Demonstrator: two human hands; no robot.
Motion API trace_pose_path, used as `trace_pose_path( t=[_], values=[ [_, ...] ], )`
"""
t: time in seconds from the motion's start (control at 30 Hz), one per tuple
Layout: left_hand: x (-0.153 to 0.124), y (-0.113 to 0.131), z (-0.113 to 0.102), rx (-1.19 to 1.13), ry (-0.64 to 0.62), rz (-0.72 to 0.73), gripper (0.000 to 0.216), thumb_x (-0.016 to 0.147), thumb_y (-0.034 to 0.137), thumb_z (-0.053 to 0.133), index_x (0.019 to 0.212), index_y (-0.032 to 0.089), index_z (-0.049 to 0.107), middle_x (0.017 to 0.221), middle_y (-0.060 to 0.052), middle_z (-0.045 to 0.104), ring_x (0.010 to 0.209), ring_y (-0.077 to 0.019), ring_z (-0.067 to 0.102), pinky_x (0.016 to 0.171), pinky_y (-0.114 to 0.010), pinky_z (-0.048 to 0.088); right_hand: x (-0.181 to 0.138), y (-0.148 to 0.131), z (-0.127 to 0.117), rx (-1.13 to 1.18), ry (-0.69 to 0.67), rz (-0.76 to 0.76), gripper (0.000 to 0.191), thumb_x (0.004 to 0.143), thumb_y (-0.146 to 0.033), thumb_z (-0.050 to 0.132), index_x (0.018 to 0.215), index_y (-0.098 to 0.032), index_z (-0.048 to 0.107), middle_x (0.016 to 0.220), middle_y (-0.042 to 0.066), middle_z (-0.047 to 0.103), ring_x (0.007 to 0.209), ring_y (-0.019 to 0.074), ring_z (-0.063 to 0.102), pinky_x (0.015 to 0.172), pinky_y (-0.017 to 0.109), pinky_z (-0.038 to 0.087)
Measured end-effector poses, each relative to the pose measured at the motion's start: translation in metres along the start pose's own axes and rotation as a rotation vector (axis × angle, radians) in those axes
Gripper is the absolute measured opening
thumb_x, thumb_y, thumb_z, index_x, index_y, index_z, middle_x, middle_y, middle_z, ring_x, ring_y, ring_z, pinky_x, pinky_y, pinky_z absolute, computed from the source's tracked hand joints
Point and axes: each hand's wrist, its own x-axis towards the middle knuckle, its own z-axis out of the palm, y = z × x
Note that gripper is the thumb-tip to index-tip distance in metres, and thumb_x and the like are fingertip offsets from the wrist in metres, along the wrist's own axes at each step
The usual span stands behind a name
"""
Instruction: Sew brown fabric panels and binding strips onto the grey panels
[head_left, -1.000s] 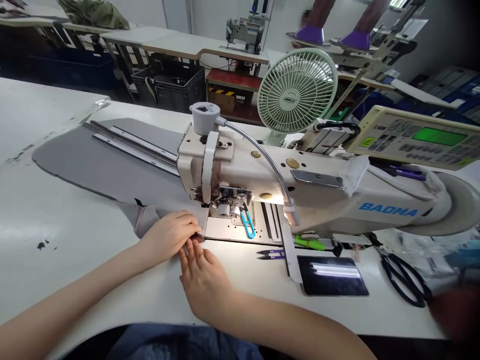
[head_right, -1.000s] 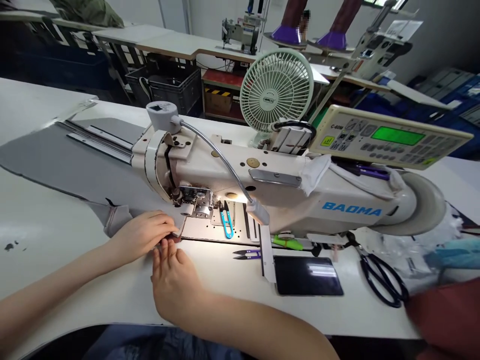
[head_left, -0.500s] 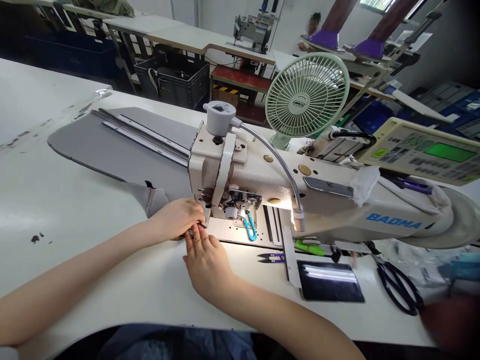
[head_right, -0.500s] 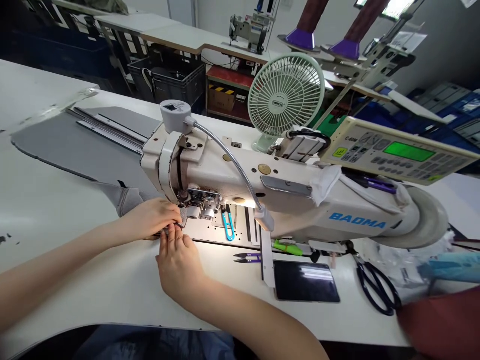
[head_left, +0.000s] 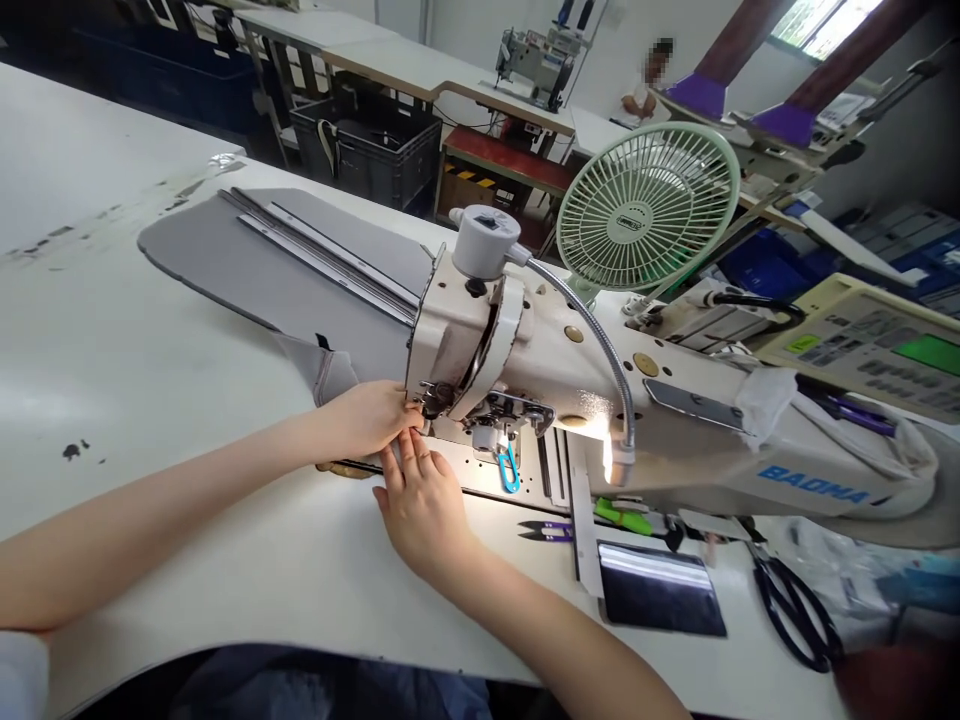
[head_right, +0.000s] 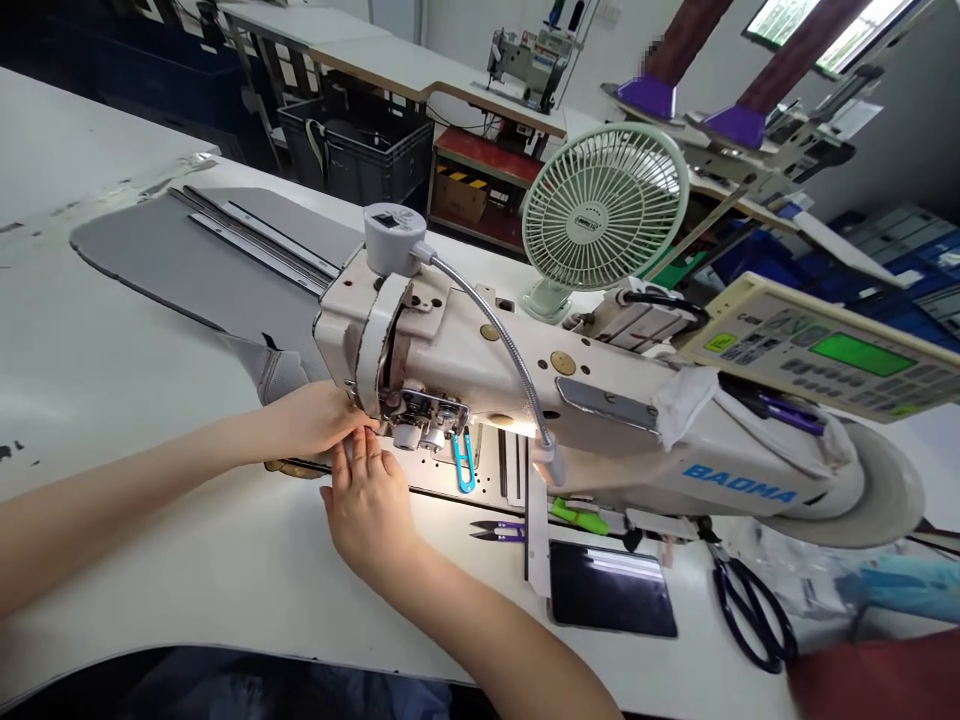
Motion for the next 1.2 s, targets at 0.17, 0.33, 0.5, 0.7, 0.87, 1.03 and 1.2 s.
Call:
trace_pose_path(
  t=[0.17, 0.33, 0.5, 0.7, 0.87, 1.03, 1.2],
  values=[
    [0.001, -0.001, 0.001, 0.068, 0.034, -0.011, 0.023, 0.087, 0.004, 0.045, 0.083, 0.015, 0.065, 0.076, -0.006, 0.064, 0.076, -0.0204, 0.061, 0.068, -0.029, 0.047, 0.002, 0.006, 0.003, 0.046, 0.052, 0.013, 0.055, 0.102, -0.034, 0.046, 0.146, -0.002, 0.045, 0.152, 0.026, 0.041, 0.143, 0.0361, 0.039, 0.105, 0.048, 0.043],
    [0.005, -0.005, 0.003, 0.110, 0.076, -0.013, 0.026, 0.090, 0.005, 0.041, 0.082, 0.015, 0.064, 0.079, -0.008, 0.064, 0.082, -0.0212, 0.062, 0.074, -0.030, 0.049, 0.001, 0.008, -0.001, 0.094, 0.076, 0.030, 0.057, 0.102, -0.036, 0.043, 0.148, -0.002, 0.043, 0.155, 0.026, 0.038, 0.143, 0.0375, 0.034, 0.109, 0.051, 0.039],
    [0.008, -0.006, 0.008, 0.166, 0.098, 0.005, 0.027, 0.089, 0.001, 0.041, 0.083, 0.014, 0.063, 0.077, -0.007, 0.063, 0.087, -0.0212, 0.062, 0.078, -0.029, 0.049, 0.001, 0.008, -0.001, 0.099, 0.091, 0.036, 0.057, 0.102, -0.036, 0.044, 0.149, -0.004, 0.043, 0.156, 0.025, 0.037, 0.143, 0.0369, 0.033, 0.108, 0.051, 0.039],
    [0.007, -0.005, 0.009, 0.244, 0.130, 0.028, 0.028, 0.089, -0.002, 0.040, 0.082, 0.013, 0.062, 0.077, -0.007, 0.062, 0.086, -0.0211, 0.062, 0.076, -0.029, 0.049, 0.002, 0.006, 0.001, 0.101, 0.083, 0.049, 0.058, 0.101, -0.035, 0.046, 0.149, -0.005, 0.042, 0.156, 0.023, 0.038, 0.143, 0.0354, 0.033, 0.108, 0.050, 0.038],
    [0.008, -0.006, 0.010, 0.259, 0.132, 0.025, 0.025, 0.089, -0.001, 0.043, 0.083, 0.013, 0.063, 0.078, -0.007, 0.063, 0.085, -0.0208, 0.062, 0.075, -0.029, 0.048, 0.001, 0.006, 0.002, 0.098, 0.092, 0.053, 0.058, 0.101, -0.036, 0.046, 0.150, -0.005, 0.041, 0.156, 0.022, 0.037, 0.143, 0.0348, 0.033, 0.109, 0.049, 0.038],
    [0.007, -0.005, 0.010, 0.249, 0.118, 0.017, 0.020, 0.088, 0.002, 0.049, 0.088, 0.014, 0.065, 0.081, -0.007, 0.064, 0.084, -0.0198, 0.063, 0.074, -0.028, 0.047, 0.001, 0.007, 0.003, 0.085, 0.106, 0.034, 0.056, 0.102, -0.036, 0.043, 0.149, -0.005, 0.042, 0.155, 0.019, 0.042, 0.144, 0.0342, 0.032, 0.109, 0.048, 0.037],
    [0.005, -0.006, 0.012, 0.239, 0.130, 0.024, 0.018, 0.090, 0.003, 0.051, 0.090, 0.014, 0.066, 0.083, -0.007, 0.065, 0.085, -0.0204, 0.063, 0.074, -0.029, 0.046, 0.002, 0.010, 0.004, 0.081, 0.156, 0.003, 0.055, 0.101, -0.035, 0.045, 0.146, -0.003, 0.047, 0.149, 0.021, 0.049, 0.141, 0.0351, 0.038, 0.106, 0.047, 0.040]
  ],
)
